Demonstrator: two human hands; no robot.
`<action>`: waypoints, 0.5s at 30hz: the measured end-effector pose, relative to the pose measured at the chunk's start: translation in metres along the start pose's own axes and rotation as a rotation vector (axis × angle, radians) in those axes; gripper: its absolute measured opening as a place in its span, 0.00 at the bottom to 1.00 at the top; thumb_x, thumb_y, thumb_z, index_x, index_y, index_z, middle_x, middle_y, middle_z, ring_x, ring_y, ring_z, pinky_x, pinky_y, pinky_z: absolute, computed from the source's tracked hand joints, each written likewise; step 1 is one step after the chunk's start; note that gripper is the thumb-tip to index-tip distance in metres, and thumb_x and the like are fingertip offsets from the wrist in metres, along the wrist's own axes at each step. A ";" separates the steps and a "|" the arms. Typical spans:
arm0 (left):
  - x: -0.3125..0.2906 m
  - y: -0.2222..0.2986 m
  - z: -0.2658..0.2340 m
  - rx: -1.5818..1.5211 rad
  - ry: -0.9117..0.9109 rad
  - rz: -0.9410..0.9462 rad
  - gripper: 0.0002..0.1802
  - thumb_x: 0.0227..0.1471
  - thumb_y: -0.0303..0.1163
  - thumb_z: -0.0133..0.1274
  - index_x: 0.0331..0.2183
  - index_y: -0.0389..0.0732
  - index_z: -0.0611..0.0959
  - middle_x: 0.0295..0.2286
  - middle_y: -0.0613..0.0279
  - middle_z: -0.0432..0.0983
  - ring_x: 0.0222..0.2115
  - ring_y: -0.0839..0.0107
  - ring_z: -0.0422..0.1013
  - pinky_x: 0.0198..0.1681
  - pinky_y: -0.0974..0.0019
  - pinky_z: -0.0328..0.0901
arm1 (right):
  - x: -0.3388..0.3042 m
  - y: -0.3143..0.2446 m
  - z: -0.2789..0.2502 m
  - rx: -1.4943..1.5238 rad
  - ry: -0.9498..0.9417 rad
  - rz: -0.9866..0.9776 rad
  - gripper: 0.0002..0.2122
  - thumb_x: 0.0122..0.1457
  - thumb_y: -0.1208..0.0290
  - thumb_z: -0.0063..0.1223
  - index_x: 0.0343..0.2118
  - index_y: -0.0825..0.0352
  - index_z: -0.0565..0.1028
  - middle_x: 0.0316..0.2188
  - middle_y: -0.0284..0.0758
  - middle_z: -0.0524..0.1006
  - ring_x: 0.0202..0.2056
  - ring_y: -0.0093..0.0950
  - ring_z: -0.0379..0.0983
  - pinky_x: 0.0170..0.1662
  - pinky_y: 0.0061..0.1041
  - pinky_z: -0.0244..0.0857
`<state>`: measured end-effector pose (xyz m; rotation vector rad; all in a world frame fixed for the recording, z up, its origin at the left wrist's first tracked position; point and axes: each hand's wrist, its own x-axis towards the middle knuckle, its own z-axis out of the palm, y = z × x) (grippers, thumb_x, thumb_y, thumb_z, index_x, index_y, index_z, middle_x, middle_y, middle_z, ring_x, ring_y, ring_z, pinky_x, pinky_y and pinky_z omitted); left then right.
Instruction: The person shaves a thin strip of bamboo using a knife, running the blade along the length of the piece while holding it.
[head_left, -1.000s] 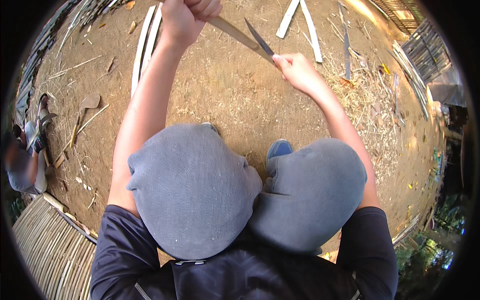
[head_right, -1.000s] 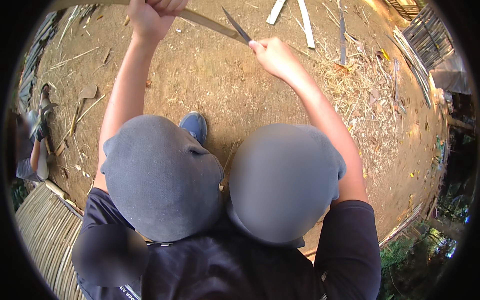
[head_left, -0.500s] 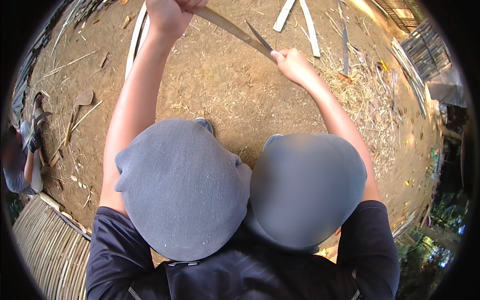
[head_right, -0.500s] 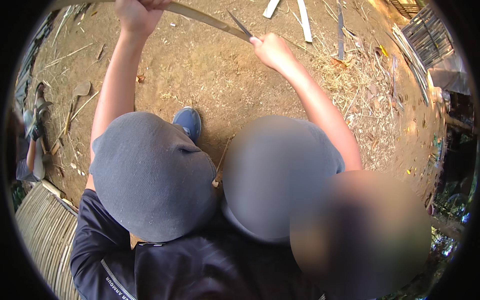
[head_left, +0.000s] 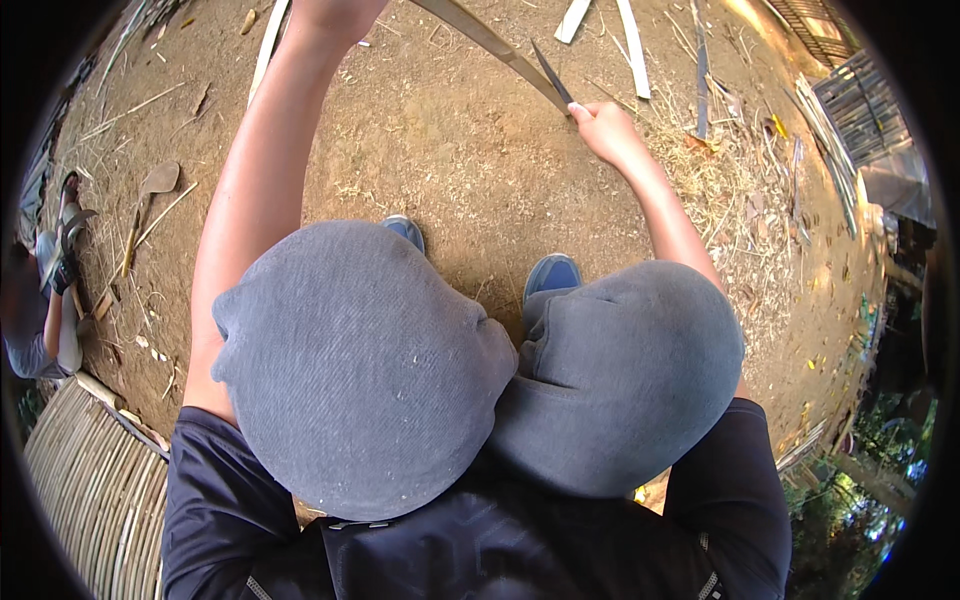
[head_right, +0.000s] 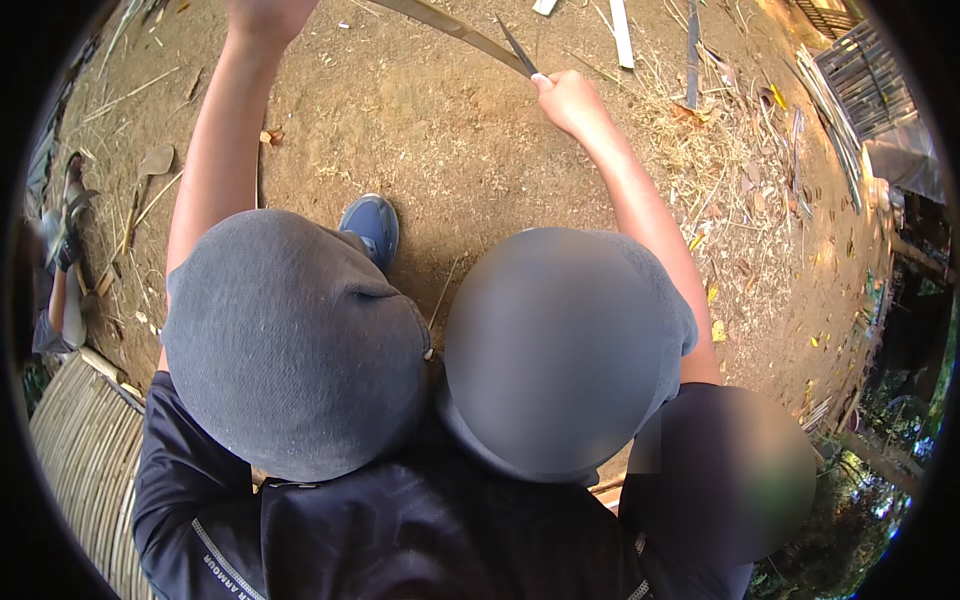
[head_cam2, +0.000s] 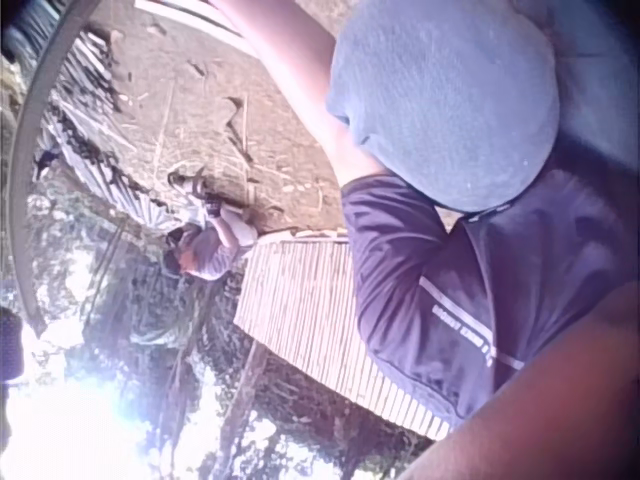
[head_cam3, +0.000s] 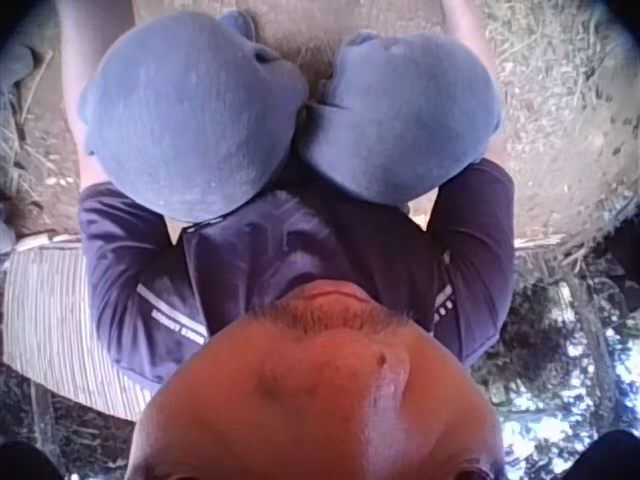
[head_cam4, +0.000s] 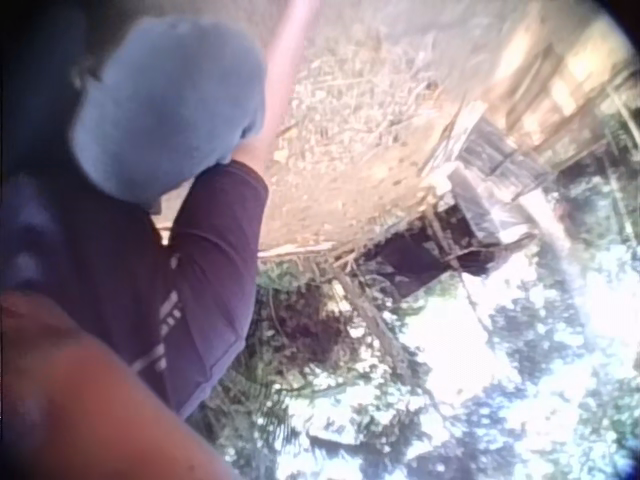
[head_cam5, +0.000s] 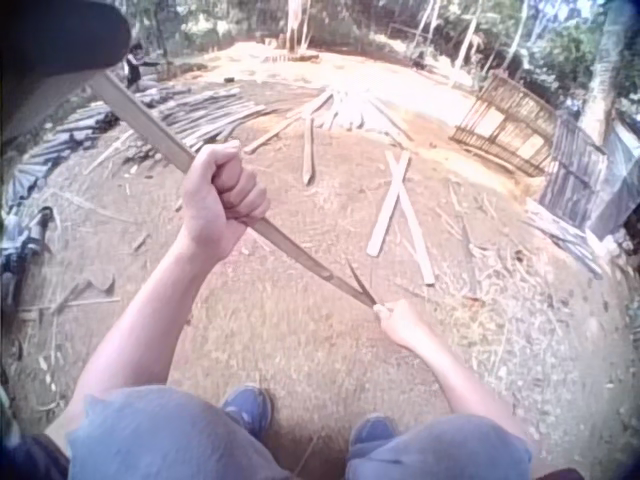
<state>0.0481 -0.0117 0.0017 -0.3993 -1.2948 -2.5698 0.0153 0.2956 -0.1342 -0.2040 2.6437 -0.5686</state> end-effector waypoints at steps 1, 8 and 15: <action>0.002 -0.001 0.000 -0.006 -0.011 -0.006 0.28 0.59 0.42 0.40 0.12 0.52 0.51 0.08 0.74 0.43 0.10 0.76 0.42 0.16 0.67 0.42 | 0.003 0.006 -0.001 -0.001 0.007 -0.034 0.20 0.67 0.55 0.43 0.34 0.68 0.80 0.25 0.44 0.80 0.31 0.37 0.79 0.39 0.39 0.68; -0.002 0.009 -0.012 0.033 0.080 0.041 0.28 0.60 0.42 0.40 0.12 0.52 0.51 0.08 0.74 0.43 0.10 0.76 0.42 0.16 0.67 0.43 | -0.019 -0.032 0.001 0.032 0.009 -0.006 0.20 0.66 0.54 0.45 0.41 0.69 0.80 0.25 0.45 0.80 0.30 0.38 0.78 0.37 0.36 0.68; -0.001 0.008 -0.001 0.032 0.107 0.061 0.28 0.60 0.42 0.40 0.11 0.52 0.51 0.08 0.74 0.43 0.09 0.76 0.42 0.16 0.67 0.42 | -0.029 -0.040 -0.001 -0.008 0.096 -0.067 0.21 0.67 0.55 0.43 0.35 0.70 0.79 0.30 0.47 0.81 0.34 0.45 0.80 0.41 0.43 0.69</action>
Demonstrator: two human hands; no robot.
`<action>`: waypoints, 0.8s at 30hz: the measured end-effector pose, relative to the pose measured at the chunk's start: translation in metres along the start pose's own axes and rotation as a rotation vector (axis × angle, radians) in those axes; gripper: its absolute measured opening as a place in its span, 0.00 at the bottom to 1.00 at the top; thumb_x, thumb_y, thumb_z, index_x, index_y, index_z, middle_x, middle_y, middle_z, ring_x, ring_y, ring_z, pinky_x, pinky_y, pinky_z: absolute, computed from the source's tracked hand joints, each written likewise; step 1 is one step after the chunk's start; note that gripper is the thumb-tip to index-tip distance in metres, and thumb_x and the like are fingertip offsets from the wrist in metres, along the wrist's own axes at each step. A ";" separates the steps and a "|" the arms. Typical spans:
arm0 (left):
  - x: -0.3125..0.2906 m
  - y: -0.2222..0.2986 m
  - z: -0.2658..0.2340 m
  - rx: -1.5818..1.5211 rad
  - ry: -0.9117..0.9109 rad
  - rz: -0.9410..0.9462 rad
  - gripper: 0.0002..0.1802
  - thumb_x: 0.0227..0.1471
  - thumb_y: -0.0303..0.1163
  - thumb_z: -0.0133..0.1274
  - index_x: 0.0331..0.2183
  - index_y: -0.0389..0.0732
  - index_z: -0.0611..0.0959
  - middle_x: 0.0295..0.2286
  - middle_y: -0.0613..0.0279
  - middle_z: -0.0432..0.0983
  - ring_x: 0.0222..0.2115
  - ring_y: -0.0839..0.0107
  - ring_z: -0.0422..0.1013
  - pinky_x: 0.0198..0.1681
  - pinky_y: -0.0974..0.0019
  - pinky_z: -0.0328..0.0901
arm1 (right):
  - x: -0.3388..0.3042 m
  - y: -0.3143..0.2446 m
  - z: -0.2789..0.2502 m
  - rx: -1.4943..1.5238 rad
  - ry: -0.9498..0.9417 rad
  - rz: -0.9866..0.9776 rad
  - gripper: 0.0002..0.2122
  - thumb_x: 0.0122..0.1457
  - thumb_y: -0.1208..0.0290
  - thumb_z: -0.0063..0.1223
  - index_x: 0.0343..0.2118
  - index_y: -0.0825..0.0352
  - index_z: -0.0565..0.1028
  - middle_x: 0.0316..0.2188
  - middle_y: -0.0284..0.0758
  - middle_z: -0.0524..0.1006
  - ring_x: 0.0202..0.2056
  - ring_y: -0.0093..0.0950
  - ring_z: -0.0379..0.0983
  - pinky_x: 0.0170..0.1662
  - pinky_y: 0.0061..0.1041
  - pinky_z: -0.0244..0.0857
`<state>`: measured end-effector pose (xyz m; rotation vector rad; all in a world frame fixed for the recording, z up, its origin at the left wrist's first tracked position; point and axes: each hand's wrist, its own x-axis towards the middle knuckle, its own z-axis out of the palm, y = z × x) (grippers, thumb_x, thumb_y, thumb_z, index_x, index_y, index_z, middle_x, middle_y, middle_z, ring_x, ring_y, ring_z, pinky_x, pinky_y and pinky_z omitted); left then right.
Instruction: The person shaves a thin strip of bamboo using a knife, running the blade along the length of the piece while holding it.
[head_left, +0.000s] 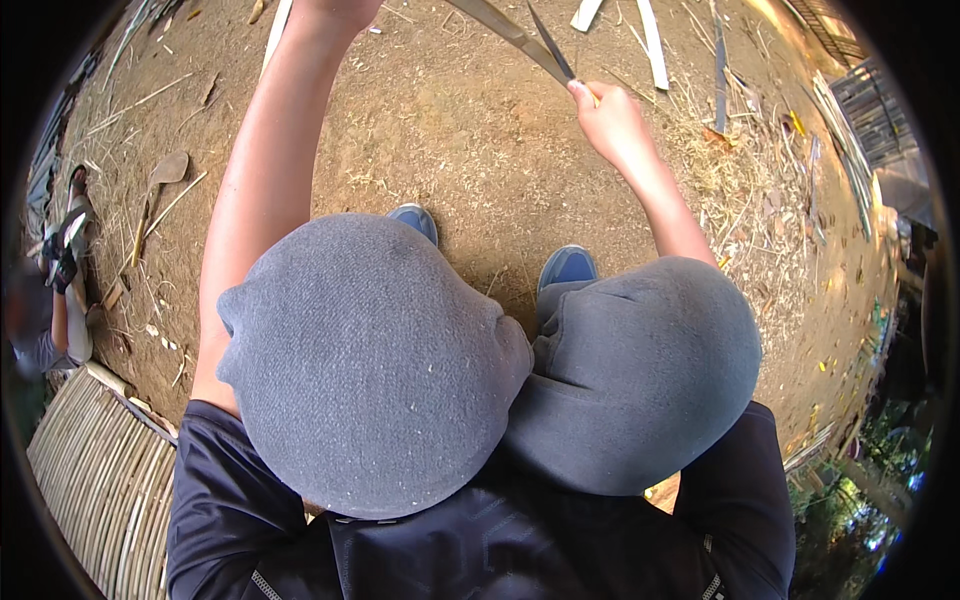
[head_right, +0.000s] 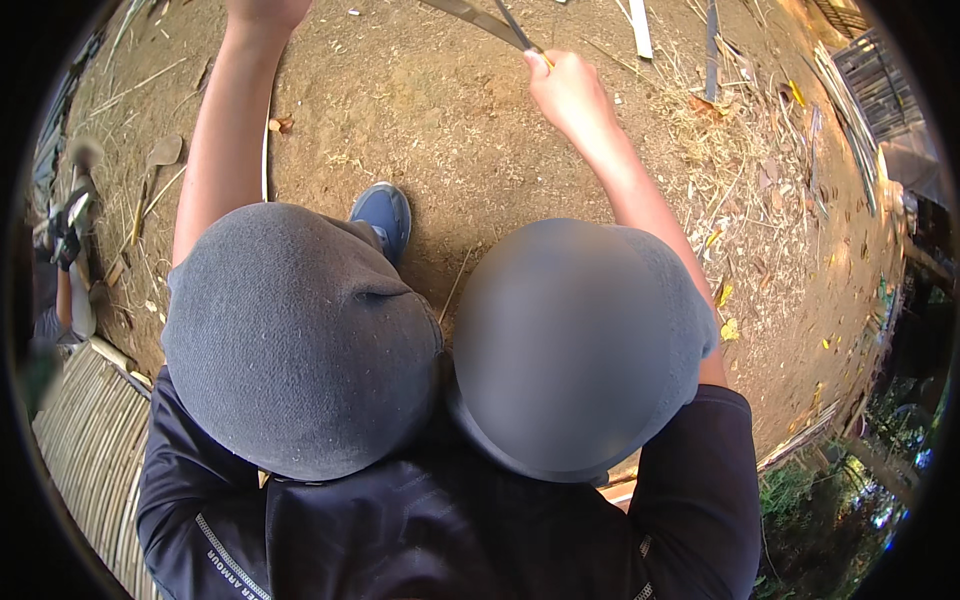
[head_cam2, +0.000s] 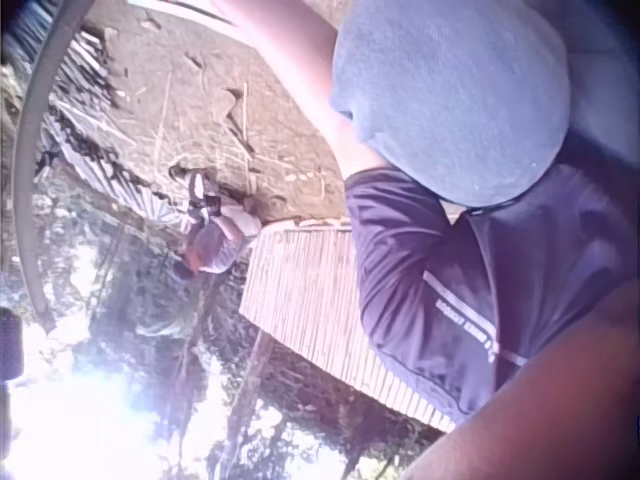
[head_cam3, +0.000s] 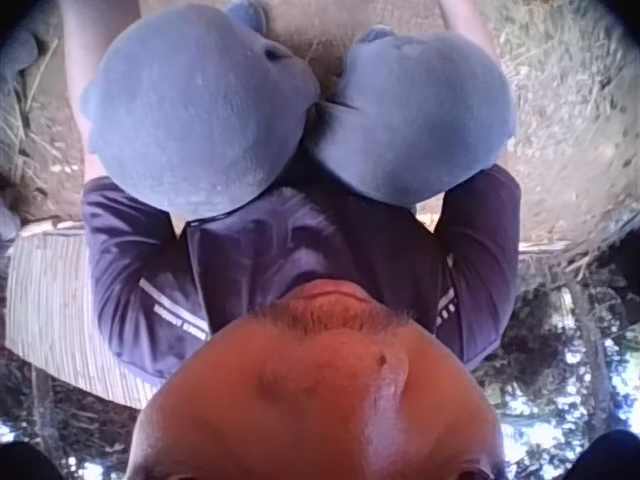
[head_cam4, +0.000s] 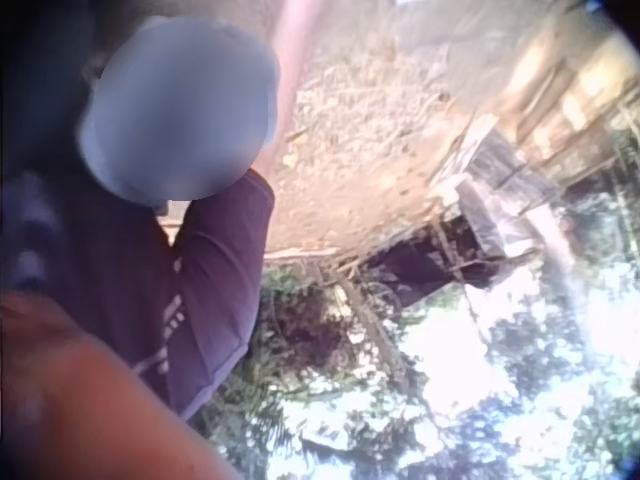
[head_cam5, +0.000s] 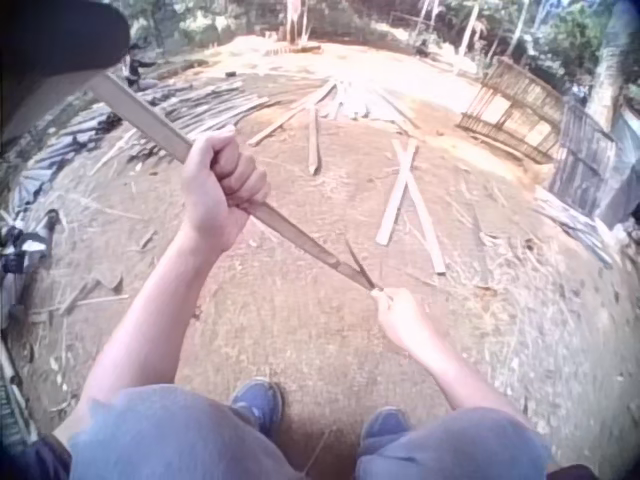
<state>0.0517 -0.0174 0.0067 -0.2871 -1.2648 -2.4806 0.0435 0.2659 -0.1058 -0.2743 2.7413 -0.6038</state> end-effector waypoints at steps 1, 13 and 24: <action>0.003 -0.003 0.004 -0.004 -0.014 0.005 0.28 0.60 0.42 0.40 0.12 0.52 0.51 0.08 0.73 0.43 0.09 0.76 0.42 0.16 0.67 0.42 | 0.017 0.027 0.009 -0.027 -0.031 0.067 0.21 0.67 0.55 0.43 0.36 0.70 0.79 0.31 0.47 0.81 0.33 0.45 0.79 0.41 0.43 0.69; -0.003 -0.001 0.002 0.037 0.001 0.011 0.26 0.60 0.39 0.38 0.12 0.50 0.51 0.09 0.72 0.42 0.12 0.76 0.40 0.19 0.66 0.42 | 0.018 0.019 0.010 -0.012 -0.064 0.083 0.18 0.67 0.56 0.44 0.40 0.70 0.77 0.35 0.47 0.81 0.37 0.50 0.79 0.38 0.44 0.72; -0.008 0.002 -0.008 0.059 0.025 0.003 0.25 0.59 0.36 0.37 0.13 0.48 0.51 0.11 0.71 0.42 0.15 0.75 0.39 0.22 0.66 0.42 | -0.005 0.015 0.030 0.035 0.113 -0.050 0.17 0.68 0.59 0.43 0.40 0.70 0.76 0.30 0.45 0.81 0.29 0.40 0.81 0.28 0.38 0.73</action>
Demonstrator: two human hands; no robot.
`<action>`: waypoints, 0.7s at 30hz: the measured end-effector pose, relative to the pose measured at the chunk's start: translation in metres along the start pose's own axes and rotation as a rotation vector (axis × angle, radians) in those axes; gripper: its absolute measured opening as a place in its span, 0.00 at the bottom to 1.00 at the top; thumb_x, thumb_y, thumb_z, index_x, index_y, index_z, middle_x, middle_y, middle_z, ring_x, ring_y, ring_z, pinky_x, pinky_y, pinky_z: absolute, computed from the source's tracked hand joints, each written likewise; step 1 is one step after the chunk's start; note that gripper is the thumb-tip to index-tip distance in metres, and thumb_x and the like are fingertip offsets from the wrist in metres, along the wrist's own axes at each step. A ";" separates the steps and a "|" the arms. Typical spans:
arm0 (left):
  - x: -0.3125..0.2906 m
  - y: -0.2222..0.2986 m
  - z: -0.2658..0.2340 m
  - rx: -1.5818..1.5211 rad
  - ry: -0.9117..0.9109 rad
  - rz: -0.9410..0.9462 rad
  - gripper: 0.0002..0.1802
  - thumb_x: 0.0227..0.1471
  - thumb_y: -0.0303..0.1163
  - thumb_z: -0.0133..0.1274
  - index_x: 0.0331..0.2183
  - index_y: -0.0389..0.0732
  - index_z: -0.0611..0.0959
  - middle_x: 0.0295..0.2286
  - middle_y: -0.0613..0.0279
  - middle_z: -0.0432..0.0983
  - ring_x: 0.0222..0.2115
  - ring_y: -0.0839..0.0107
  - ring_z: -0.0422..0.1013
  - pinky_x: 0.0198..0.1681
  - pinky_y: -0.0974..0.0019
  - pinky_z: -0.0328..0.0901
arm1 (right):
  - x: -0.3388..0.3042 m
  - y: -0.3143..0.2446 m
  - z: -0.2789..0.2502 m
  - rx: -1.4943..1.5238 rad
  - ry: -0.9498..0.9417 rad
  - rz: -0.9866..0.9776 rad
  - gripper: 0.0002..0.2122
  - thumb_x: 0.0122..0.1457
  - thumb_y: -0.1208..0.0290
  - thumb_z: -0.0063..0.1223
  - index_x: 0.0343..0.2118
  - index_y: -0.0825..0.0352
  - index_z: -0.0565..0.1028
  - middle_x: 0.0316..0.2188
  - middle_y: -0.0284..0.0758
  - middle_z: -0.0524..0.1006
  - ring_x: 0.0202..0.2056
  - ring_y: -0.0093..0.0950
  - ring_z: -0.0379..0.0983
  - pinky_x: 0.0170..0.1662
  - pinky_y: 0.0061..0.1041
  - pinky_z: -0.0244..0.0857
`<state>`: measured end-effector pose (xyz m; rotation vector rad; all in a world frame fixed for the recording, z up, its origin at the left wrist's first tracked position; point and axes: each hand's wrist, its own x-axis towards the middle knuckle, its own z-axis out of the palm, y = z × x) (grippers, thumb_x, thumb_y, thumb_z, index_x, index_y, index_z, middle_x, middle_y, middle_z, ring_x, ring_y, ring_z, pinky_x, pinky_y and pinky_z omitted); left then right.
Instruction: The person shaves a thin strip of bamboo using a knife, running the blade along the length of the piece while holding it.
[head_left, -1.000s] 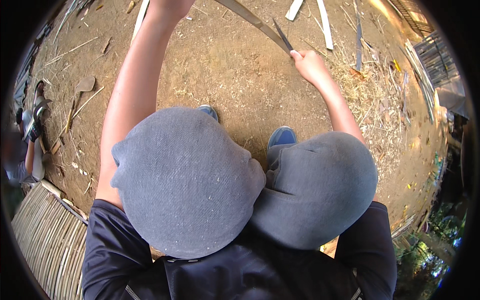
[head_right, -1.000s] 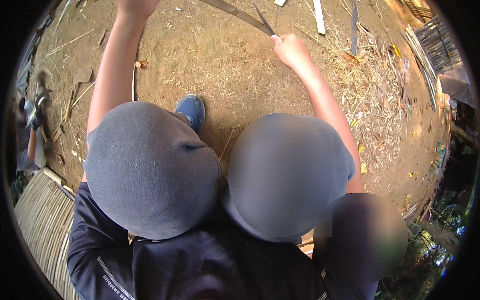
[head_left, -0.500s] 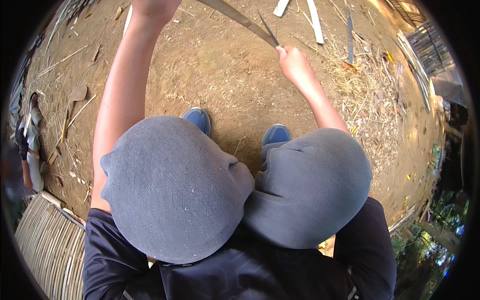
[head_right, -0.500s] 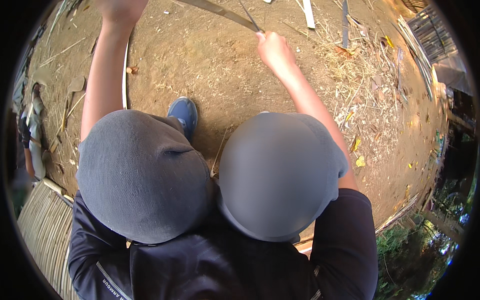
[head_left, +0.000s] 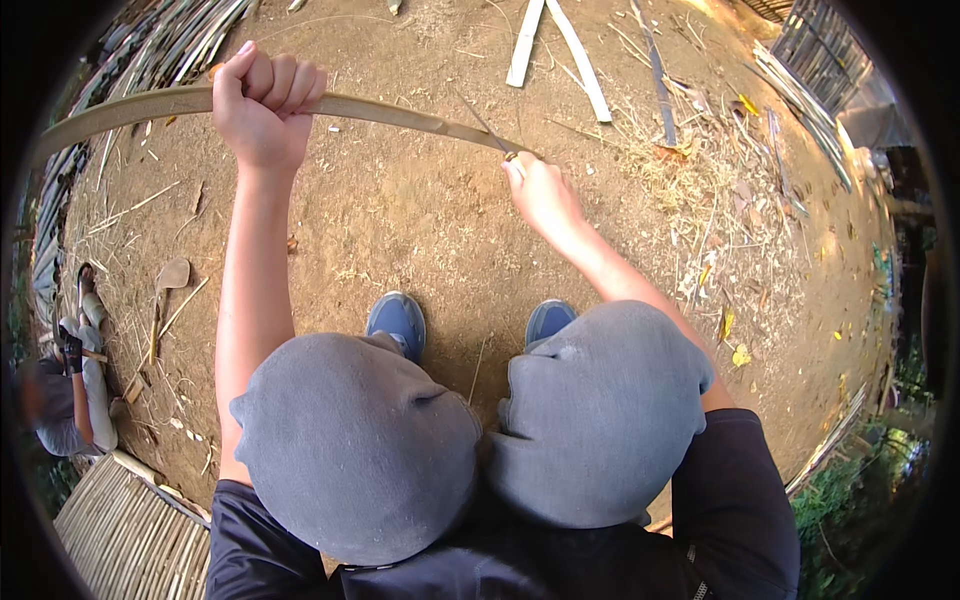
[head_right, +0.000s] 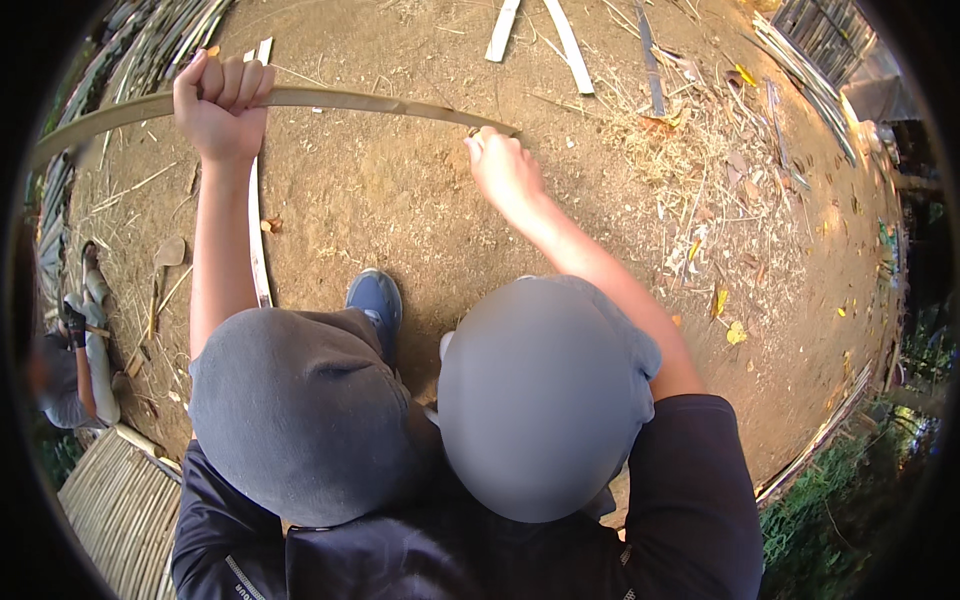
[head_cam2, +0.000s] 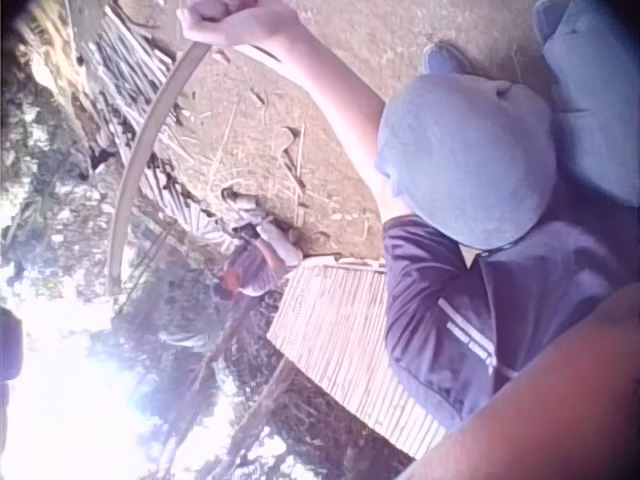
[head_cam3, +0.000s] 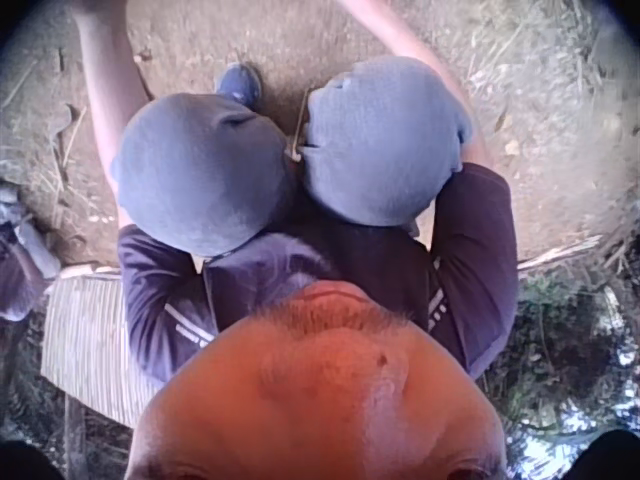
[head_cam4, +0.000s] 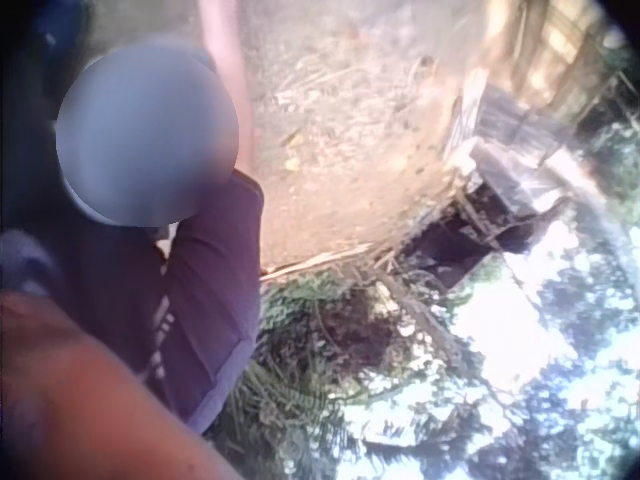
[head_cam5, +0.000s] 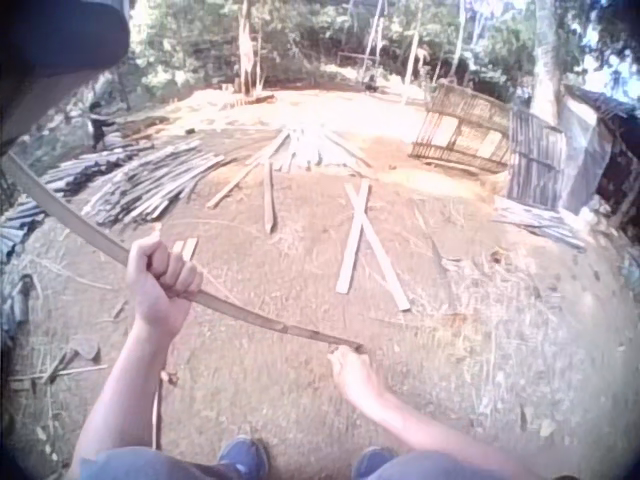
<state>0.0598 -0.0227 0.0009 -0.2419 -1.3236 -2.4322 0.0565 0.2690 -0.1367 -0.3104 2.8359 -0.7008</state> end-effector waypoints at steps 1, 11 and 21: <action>0.001 -0.004 0.006 0.003 0.045 -0.013 0.25 0.59 0.37 0.38 0.13 0.48 0.51 0.11 0.70 0.42 0.15 0.75 0.38 0.22 0.65 0.41 | 0.002 0.020 0.010 -0.032 -0.014 0.056 0.16 0.68 0.59 0.43 0.40 0.70 0.76 0.30 0.45 0.81 0.29 0.40 0.81 0.30 0.39 0.74; 0.004 0.000 0.008 0.022 0.084 -0.009 0.25 0.58 0.36 0.38 0.13 0.48 0.51 0.11 0.71 0.42 0.15 0.76 0.39 0.22 0.66 0.42 | 0.019 0.033 0.016 -0.023 -0.033 0.163 0.16 0.68 0.59 0.44 0.43 0.67 0.76 0.30 0.45 0.81 0.32 0.41 0.81 0.36 0.42 0.75; 0.006 -0.003 0.010 0.071 0.164 0.004 0.25 0.58 0.38 0.38 0.13 0.48 0.50 0.10 0.70 0.42 0.15 0.75 0.38 0.22 0.65 0.42 | 0.020 0.076 0.037 0.102 -0.102 0.269 0.18 0.67 0.57 0.44 0.41 0.69 0.76 0.33 0.46 0.81 0.36 0.43 0.80 0.39 0.44 0.73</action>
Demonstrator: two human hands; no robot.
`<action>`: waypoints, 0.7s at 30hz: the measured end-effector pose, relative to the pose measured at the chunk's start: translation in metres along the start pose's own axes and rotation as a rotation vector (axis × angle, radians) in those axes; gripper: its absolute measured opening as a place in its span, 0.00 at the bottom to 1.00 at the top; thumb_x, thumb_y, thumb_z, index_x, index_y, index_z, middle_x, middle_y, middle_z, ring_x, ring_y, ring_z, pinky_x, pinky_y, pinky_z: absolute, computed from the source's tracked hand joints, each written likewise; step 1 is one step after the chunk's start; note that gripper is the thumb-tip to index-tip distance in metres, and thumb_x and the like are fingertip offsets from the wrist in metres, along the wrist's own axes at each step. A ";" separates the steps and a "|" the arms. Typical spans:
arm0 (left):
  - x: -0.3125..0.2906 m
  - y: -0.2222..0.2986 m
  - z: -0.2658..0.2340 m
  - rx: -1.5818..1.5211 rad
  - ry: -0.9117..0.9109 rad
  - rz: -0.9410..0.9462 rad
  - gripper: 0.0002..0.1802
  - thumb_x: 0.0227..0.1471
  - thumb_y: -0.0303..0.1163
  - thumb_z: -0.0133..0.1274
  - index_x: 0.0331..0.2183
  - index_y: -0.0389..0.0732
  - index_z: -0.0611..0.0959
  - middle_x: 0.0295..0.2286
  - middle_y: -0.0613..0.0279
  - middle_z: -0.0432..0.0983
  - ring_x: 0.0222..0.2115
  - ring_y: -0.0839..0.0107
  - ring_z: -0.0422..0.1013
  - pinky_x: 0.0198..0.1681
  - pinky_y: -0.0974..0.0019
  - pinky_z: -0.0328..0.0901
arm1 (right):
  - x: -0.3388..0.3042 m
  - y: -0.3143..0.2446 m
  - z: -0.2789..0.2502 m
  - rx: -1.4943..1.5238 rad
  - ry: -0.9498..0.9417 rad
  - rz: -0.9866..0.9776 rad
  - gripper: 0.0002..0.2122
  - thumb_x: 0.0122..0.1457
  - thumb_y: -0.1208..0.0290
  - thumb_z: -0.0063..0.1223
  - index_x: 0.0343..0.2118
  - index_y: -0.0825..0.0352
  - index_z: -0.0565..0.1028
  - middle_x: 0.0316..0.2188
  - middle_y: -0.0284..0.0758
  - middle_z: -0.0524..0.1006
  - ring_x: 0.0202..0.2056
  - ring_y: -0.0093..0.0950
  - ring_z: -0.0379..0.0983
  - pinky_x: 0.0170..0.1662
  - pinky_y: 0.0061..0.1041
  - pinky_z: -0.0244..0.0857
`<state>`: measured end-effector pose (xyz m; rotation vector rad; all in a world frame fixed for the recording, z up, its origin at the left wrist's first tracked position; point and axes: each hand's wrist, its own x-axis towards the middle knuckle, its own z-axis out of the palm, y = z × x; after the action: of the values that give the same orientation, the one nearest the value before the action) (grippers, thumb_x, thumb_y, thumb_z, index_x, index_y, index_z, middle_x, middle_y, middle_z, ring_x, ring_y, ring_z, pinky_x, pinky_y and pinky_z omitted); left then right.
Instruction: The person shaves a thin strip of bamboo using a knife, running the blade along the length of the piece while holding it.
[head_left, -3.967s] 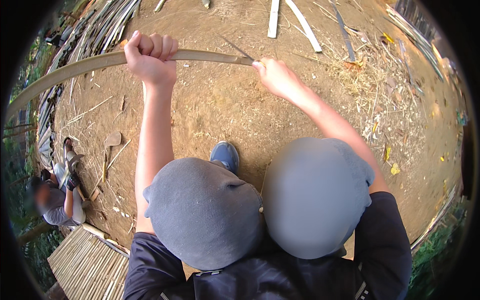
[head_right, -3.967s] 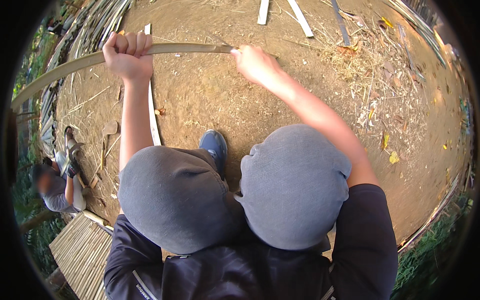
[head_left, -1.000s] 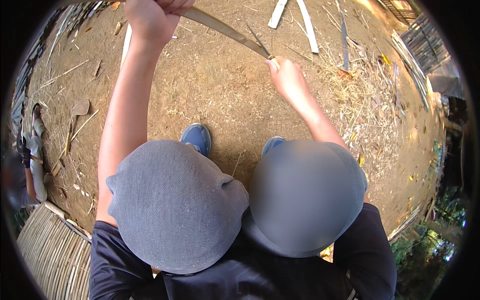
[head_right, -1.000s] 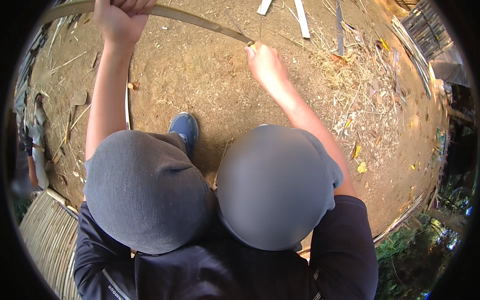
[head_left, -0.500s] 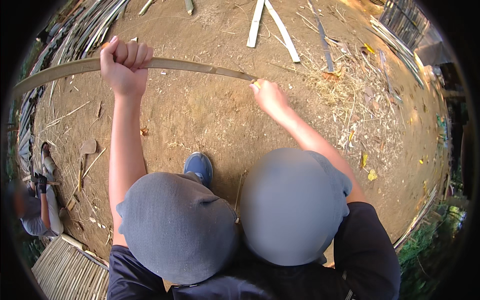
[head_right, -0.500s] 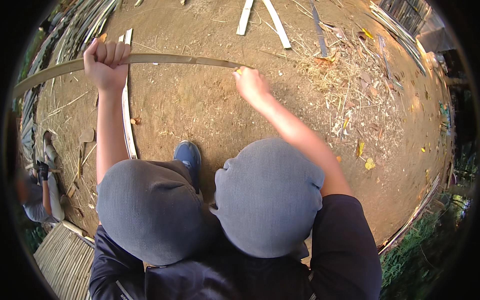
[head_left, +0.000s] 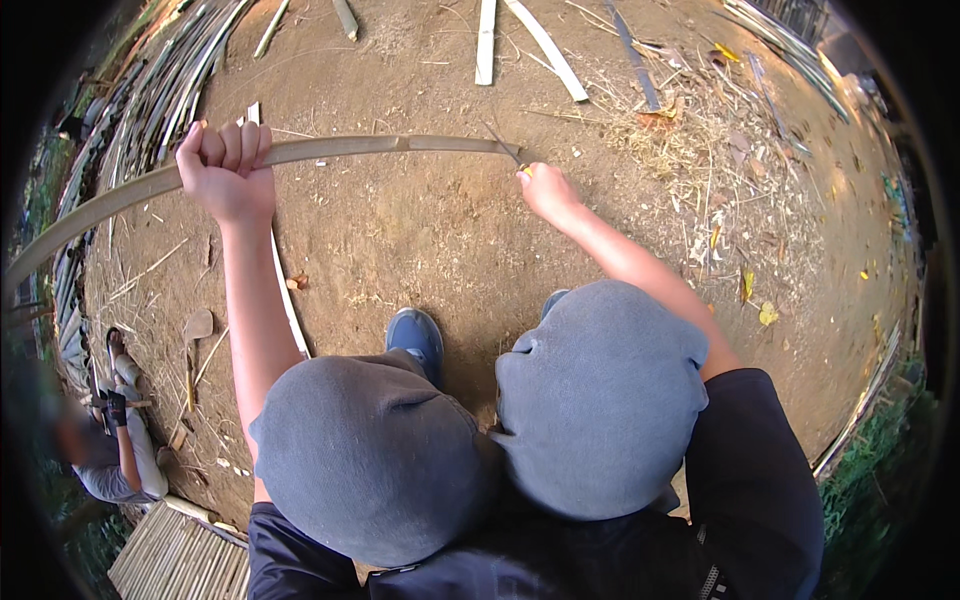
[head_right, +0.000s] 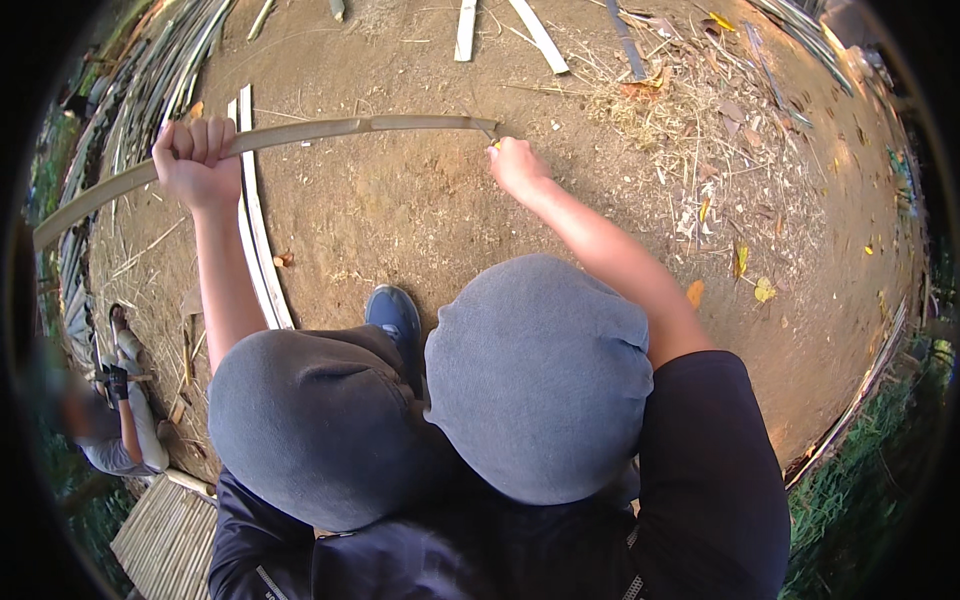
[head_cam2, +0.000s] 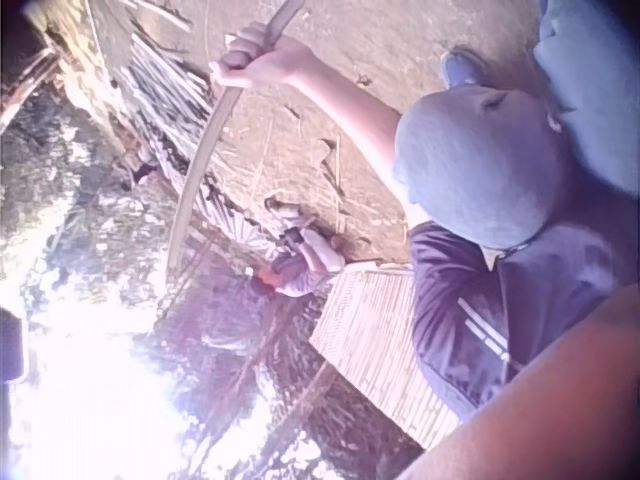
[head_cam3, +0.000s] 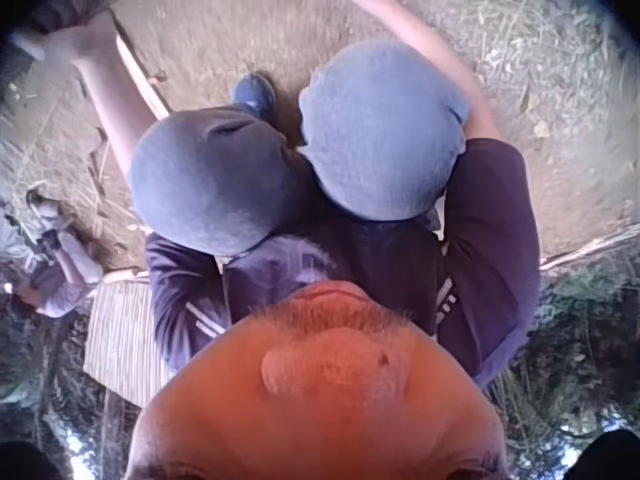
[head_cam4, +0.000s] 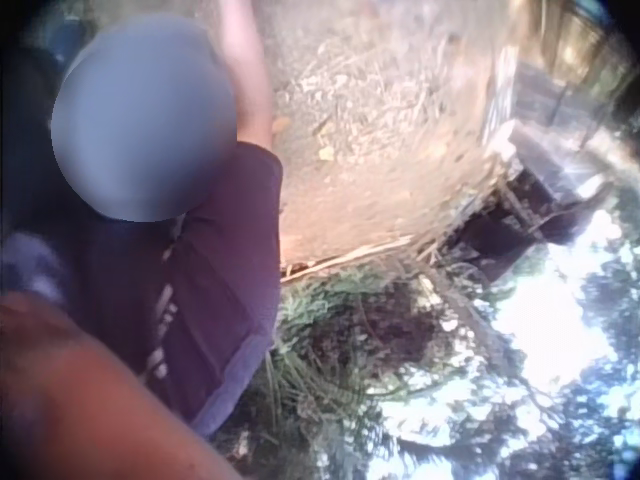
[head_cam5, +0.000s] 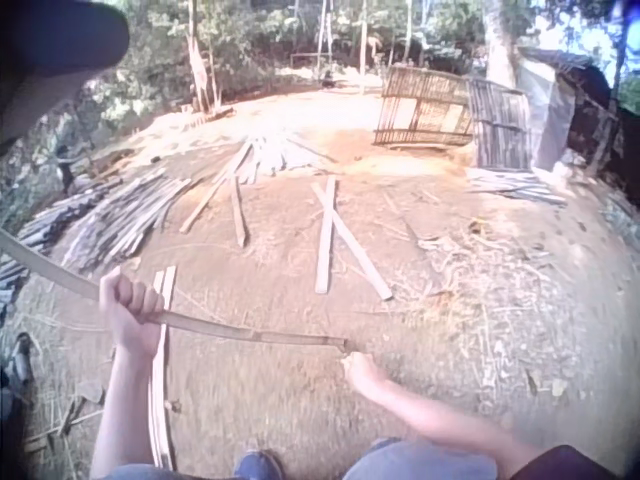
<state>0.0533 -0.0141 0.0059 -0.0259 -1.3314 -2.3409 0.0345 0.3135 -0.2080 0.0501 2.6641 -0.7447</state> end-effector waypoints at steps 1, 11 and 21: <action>0.004 -0.001 0.000 -0.017 -0.018 0.003 0.25 0.58 0.38 0.38 0.13 0.48 0.50 0.10 0.70 0.42 0.15 0.75 0.39 0.22 0.65 0.42 | -0.001 0.002 -0.001 -0.035 -0.001 0.003 0.18 0.67 0.56 0.44 0.41 0.69 0.76 0.33 0.46 0.81 0.36 0.43 0.80 0.39 0.44 0.73; -0.003 0.006 0.001 -0.024 -0.069 0.000 0.25 0.58 0.37 0.39 0.13 0.48 0.50 0.11 0.70 0.41 0.15 0.76 0.38 0.22 0.66 0.42 | 0.000 -0.023 -0.006 -0.055 -0.011 0.005 0.17 0.68 0.58 0.44 0.41 0.68 0.77 0.35 0.45 0.81 0.39 0.41 0.80 0.42 0.43 0.73; 0.000 0.005 -0.005 0.029 0.046 0.041 0.23 0.59 0.37 0.37 0.14 0.49 0.50 0.11 0.70 0.41 0.15 0.76 0.38 0.22 0.66 0.42 | 0.006 -0.017 -0.003 -0.071 -0.096 0.039 0.15 0.68 0.62 0.42 0.41 0.67 0.78 0.36 0.43 0.81 0.40 0.39 0.80 0.44 0.41 0.74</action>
<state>0.0559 -0.0200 0.0071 0.0100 -1.3297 -2.2745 0.0255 0.3004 -0.1991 0.0463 2.5882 -0.6237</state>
